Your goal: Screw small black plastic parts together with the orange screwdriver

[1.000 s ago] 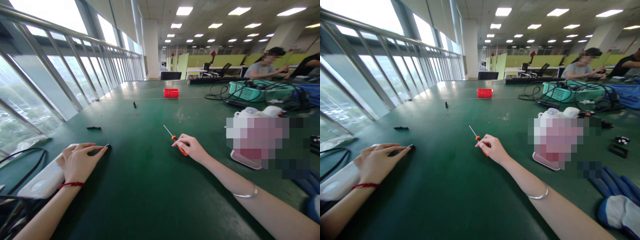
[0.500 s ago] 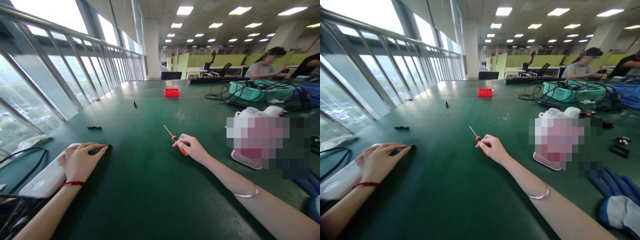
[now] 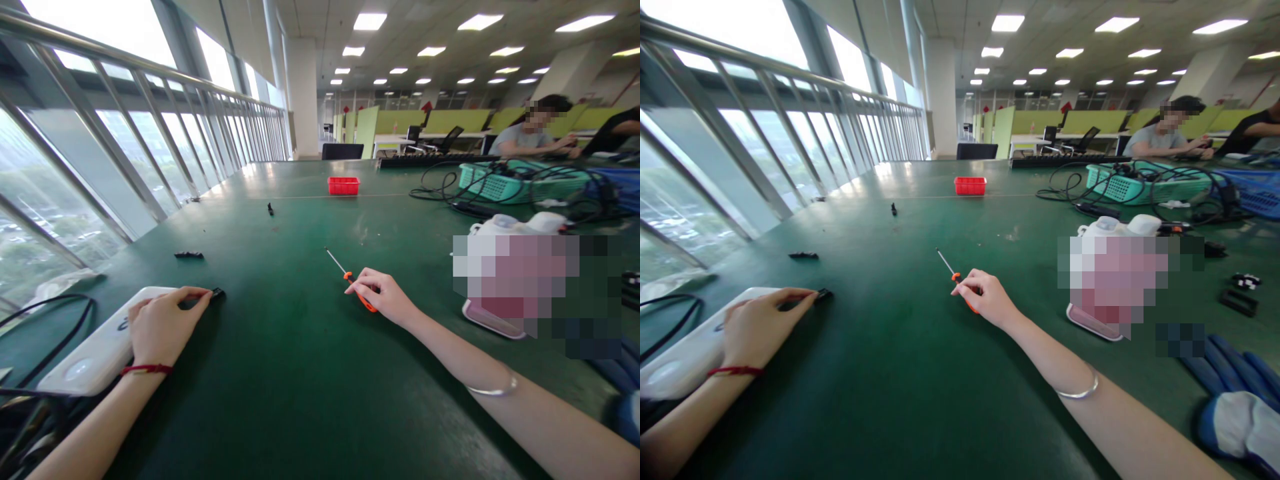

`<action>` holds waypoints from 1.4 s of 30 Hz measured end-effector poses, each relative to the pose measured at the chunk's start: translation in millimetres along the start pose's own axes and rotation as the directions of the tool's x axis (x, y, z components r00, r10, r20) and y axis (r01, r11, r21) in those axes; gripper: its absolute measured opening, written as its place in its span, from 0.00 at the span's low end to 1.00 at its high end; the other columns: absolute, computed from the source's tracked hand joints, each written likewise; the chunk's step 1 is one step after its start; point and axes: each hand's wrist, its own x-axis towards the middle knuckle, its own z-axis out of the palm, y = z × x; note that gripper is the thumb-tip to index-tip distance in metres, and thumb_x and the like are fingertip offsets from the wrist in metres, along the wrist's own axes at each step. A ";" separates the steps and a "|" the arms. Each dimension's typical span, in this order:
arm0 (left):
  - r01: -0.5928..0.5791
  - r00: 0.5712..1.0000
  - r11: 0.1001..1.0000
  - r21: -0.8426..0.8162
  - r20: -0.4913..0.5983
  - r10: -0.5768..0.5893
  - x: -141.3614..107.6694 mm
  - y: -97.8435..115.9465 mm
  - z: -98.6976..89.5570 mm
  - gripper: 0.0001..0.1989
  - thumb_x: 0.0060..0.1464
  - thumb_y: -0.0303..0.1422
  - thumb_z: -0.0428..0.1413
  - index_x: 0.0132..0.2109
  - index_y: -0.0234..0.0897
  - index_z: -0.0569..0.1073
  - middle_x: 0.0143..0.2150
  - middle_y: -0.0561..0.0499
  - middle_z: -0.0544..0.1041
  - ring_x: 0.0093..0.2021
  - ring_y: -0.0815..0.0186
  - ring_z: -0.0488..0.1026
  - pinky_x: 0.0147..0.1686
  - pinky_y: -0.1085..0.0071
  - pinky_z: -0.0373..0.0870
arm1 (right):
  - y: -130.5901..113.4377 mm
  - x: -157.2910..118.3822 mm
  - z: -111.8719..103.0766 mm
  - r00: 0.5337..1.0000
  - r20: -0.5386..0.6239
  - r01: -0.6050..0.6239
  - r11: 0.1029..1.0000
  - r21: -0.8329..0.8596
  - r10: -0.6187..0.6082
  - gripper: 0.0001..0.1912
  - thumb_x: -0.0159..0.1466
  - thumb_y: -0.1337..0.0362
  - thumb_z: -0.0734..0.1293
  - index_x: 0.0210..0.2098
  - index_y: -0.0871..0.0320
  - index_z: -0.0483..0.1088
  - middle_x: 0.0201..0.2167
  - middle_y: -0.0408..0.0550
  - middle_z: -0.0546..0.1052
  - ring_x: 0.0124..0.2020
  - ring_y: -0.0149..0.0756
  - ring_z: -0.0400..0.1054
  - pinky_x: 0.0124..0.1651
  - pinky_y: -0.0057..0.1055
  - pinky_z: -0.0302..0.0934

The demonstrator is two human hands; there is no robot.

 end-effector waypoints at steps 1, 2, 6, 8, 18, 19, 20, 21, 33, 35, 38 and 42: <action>0.005 1.000 1.000 0.017 0.010 -0.005 -0.1 0.5 -0.5 0.19 0.51 0.45 0.48 0.39 0.38 0.77 0.30 0.49 0.78 0.38 0.56 0.73 0.41 0.66 0.59 | -0.2 0.0 -0.2 1.000 0.000 0.000 1.000 0.000 0.000 0.14 0.61 0.63 0.60 0.30 0.60 0.76 0.28 0.44 0.66 0.23 0.25 0.55 0.29 0.27 0.52; 0.011 1.000 0.999 0.030 0.017 -0.011 -0.1 0.7 -0.8 0.20 0.51 0.45 0.48 0.40 0.38 0.76 0.31 0.49 0.78 0.38 0.57 0.73 0.40 0.66 0.60 | -0.4 0.0 -0.3 1.000 0.000 0.000 1.000 -0.001 0.000 0.14 0.61 0.64 0.60 0.30 0.60 0.76 0.28 0.44 0.65 0.23 0.25 0.55 0.29 0.27 0.52; 0.023 1.000 1.000 -0.012 -0.007 -0.023 0.7 -2.4 2.2 0.20 0.51 0.45 0.48 0.40 0.38 0.76 0.33 0.49 0.78 0.37 0.58 0.73 0.35 0.69 0.62 | -0.7 0.5 -0.4 1.000 0.004 -0.001 1.000 -0.010 0.001 0.13 0.61 0.64 0.60 0.30 0.60 0.76 0.27 0.43 0.65 0.23 0.25 0.55 0.30 0.27 0.52; 0.031 0.999 0.997 -0.072 -0.036 -0.034 1.8 -5.9 5.4 0.19 0.50 0.46 0.49 0.39 0.40 0.76 0.33 0.50 0.78 0.37 0.59 0.74 0.34 0.70 0.62 | -0.2 0.8 -0.1 1.000 0.009 -0.003 1.000 -0.010 0.003 0.13 0.61 0.65 0.60 0.30 0.60 0.76 0.28 0.44 0.65 0.23 0.25 0.55 0.30 0.27 0.51; 0.057 0.998 0.981 -0.187 -0.010 -0.060 2.8 -5.1 6.5 0.21 0.47 0.48 0.50 0.39 0.40 0.78 0.27 0.50 0.75 0.32 0.60 0.72 0.30 0.71 0.60 | -0.1 0.5 0.2 1.000 0.016 -0.003 1.000 -0.013 0.003 0.13 0.60 0.65 0.60 0.30 0.60 0.76 0.28 0.44 0.66 0.23 0.26 0.55 0.30 0.28 0.51; 0.060 0.998 0.981 -0.184 -0.001 -0.062 2.4 -3.9 5.9 0.21 0.47 0.48 0.50 0.39 0.40 0.78 0.26 0.50 0.74 0.31 0.60 0.72 0.30 0.71 0.59 | -0.4 0.5 0.2 1.000 0.016 -0.004 1.000 -0.015 0.004 0.13 0.60 0.65 0.60 0.31 0.60 0.76 0.28 0.44 0.66 0.23 0.25 0.55 0.30 0.28 0.51; 0.061 0.998 0.982 -0.179 0.008 -0.060 2.1 -3.0 5.4 0.21 0.47 0.48 0.51 0.39 0.40 0.78 0.25 0.51 0.74 0.30 0.60 0.72 0.30 0.71 0.59 | -0.6 0.4 0.1 1.000 0.016 -0.005 1.000 -0.016 0.005 0.13 0.60 0.64 0.60 0.31 0.60 0.76 0.28 0.44 0.66 0.23 0.25 0.55 0.30 0.28 0.51; 0.058 0.998 0.983 -0.174 0.015 -0.057 1.9 -2.5 5.1 0.20 0.47 0.47 0.51 0.39 0.40 0.78 0.25 0.51 0.74 0.30 0.60 0.71 0.30 0.71 0.59 | -0.7 0.4 0.0 1.000 0.014 -0.004 1.000 -0.016 0.005 0.13 0.60 0.64 0.60 0.31 0.60 0.76 0.28 0.44 0.66 0.23 0.25 0.55 0.29 0.28 0.51; 0.065 0.997 0.988 -0.143 0.039 -0.060 2.9 -0.8 2.0 0.20 0.48 0.47 0.50 0.39 0.39 0.78 0.23 0.51 0.72 0.30 0.60 0.71 0.30 0.72 0.59 | 2.4 0.9 1.0 1.000 0.010 0.005 1.000 -0.022 -0.004 0.13 0.60 0.64 0.60 0.30 0.59 0.76 0.28 0.44 0.66 0.23 0.25 0.55 0.29 0.28 0.51; 0.059 0.997 0.992 -0.116 0.058 -0.053 2.9 0.1 2.1 0.20 0.48 0.48 0.49 0.38 0.40 0.78 0.23 0.51 0.72 0.31 0.59 0.71 0.29 0.72 0.58 | 2.8 0.9 1.0 1.000 0.009 0.004 1.000 -0.021 -0.003 0.13 0.61 0.64 0.60 0.31 0.59 0.76 0.28 0.44 0.66 0.23 0.25 0.55 0.29 0.28 0.51; 0.039 0.997 0.995 -0.096 0.065 -0.032 2.6 -0.7 3.2 0.20 0.48 0.47 0.49 0.38 0.40 0.77 0.24 0.51 0.72 0.32 0.59 0.71 0.29 0.72 0.58 | 3.5 0.9 0.9 1.000 0.009 0.012 1.000 -0.014 -0.012 0.13 0.60 0.64 0.60 0.31 0.60 0.76 0.27 0.44 0.66 0.24 0.26 0.56 0.30 0.28 0.52; 0.004 0.999 0.997 -0.075 0.041 -0.001 2.6 -1.8 4.2 0.20 0.48 0.47 0.48 0.38 0.40 0.77 0.27 0.50 0.72 0.34 0.59 0.71 0.30 0.72 0.59 | 3.5 0.9 1.0 1.000 0.004 0.022 1.000 -0.014 -0.022 0.13 0.60 0.65 0.60 0.30 0.60 0.76 0.27 0.44 0.66 0.24 0.26 0.56 0.30 0.28 0.52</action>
